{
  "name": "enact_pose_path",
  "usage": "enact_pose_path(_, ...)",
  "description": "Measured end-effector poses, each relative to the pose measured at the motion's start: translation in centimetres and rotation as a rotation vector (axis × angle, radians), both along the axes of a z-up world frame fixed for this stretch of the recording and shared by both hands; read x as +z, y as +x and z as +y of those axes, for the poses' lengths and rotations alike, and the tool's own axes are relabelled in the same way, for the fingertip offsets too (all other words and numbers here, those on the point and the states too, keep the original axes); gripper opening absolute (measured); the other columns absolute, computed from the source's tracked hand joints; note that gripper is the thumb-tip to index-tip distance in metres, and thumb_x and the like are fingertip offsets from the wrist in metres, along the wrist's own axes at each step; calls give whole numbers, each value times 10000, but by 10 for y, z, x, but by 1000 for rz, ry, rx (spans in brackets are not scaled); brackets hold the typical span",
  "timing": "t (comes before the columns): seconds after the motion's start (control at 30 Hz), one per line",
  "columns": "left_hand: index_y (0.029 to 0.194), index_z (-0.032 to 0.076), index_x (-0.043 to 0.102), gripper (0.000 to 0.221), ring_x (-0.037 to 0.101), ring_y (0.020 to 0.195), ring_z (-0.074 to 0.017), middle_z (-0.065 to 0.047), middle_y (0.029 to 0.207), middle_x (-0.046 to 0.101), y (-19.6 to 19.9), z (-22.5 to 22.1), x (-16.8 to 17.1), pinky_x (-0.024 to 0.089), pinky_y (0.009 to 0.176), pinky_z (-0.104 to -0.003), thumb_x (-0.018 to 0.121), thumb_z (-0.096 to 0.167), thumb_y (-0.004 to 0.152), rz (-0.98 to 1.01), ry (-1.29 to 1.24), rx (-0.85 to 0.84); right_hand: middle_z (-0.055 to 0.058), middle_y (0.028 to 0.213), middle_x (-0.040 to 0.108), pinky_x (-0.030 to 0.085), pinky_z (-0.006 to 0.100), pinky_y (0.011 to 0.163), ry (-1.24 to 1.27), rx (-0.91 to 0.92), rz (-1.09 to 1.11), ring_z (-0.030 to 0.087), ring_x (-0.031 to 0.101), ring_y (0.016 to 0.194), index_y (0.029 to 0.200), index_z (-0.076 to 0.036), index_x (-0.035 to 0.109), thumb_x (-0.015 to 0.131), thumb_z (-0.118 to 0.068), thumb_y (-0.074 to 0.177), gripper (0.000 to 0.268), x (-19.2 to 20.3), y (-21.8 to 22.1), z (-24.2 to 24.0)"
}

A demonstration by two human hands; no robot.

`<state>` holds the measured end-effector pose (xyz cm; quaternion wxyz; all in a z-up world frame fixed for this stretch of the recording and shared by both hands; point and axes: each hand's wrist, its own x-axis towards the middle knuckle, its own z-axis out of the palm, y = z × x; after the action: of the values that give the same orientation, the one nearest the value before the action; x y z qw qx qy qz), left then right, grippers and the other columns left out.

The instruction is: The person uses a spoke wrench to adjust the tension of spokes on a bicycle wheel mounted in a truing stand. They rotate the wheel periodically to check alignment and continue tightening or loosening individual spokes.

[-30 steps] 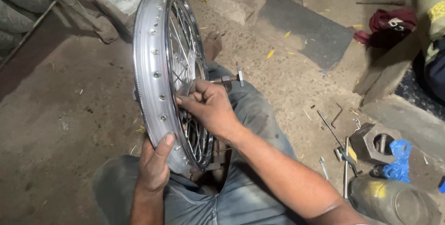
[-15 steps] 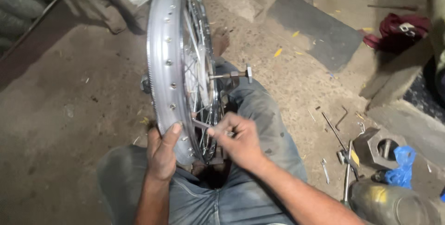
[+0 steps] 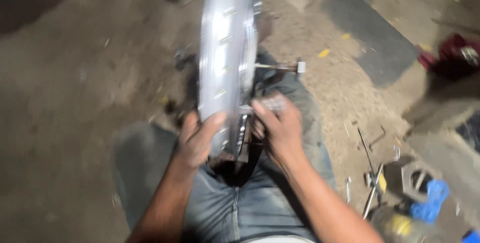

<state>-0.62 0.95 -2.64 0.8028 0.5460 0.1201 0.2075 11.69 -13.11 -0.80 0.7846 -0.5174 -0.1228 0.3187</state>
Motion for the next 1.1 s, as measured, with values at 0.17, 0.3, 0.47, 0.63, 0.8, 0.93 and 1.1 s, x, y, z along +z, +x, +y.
enact_pose_path(0.17,1211,-50,635,323,671,853,-144,-83,1005,709,4,-3,-4,567,734,-314,663,209,1020,-91,-76,1,46,705,645,448,250,530,28,68,-121,107,566,572,871,-33,631,710,-125,979,162,-31,-36,-18)
enact_pose_path(0.3,1197,-28,673,341,674,892,-123,-59,1032,723,10,0,4,569,777,-300,652,269,1029,-132,95,48,27,715,605,414,231,557,-178,-18,-463,79,520,618,859,-26,647,734,-120,990,183,-39,-18,-19)
enact_pose_path(0.47,1192,-34,716,414,679,914,-140,-76,1025,748,10,-1,-2,566,791,-319,638,335,1021,-1,234,44,35,676,610,438,249,531,-163,4,-311,97,544,559,850,-19,626,728,-85,957,162,-8,12,-17)
enact_pose_path(0.63,1347,-2,622,490,647,1142,-136,-71,1221,715,10,1,4,513,1025,-315,611,361,1019,-191,91,-85,58,779,670,434,263,533,27,110,-104,114,566,580,936,4,685,669,-36,939,44,36,30,39)
enact_pose_path(0.8,1322,-27,634,473,614,1082,-121,-68,1178,704,6,0,9,520,958,-319,622,330,1013,-113,166,-9,22,790,620,462,254,599,97,11,-73,105,564,646,950,-35,646,677,-40,964,35,32,12,36)
enact_pose_path(0.93,1258,-39,628,405,649,937,-123,-81,1059,701,7,-3,8,562,805,-312,643,282,1012,-135,40,-1,61,658,596,480,301,555,177,2,-25,165,563,570,841,-58,580,658,-129,1014,202,-5,-21,-3)
enact_pose_path(1.1,1160,-45,621,328,681,706,-149,-96,918,703,9,-5,17,588,583,-321,641,243,1002,-141,-71,-9,59,696,616,446,272,573,76,30,-171,134,549,594,878,-22,599,627,-94,1037,177,-38,-39,-16)
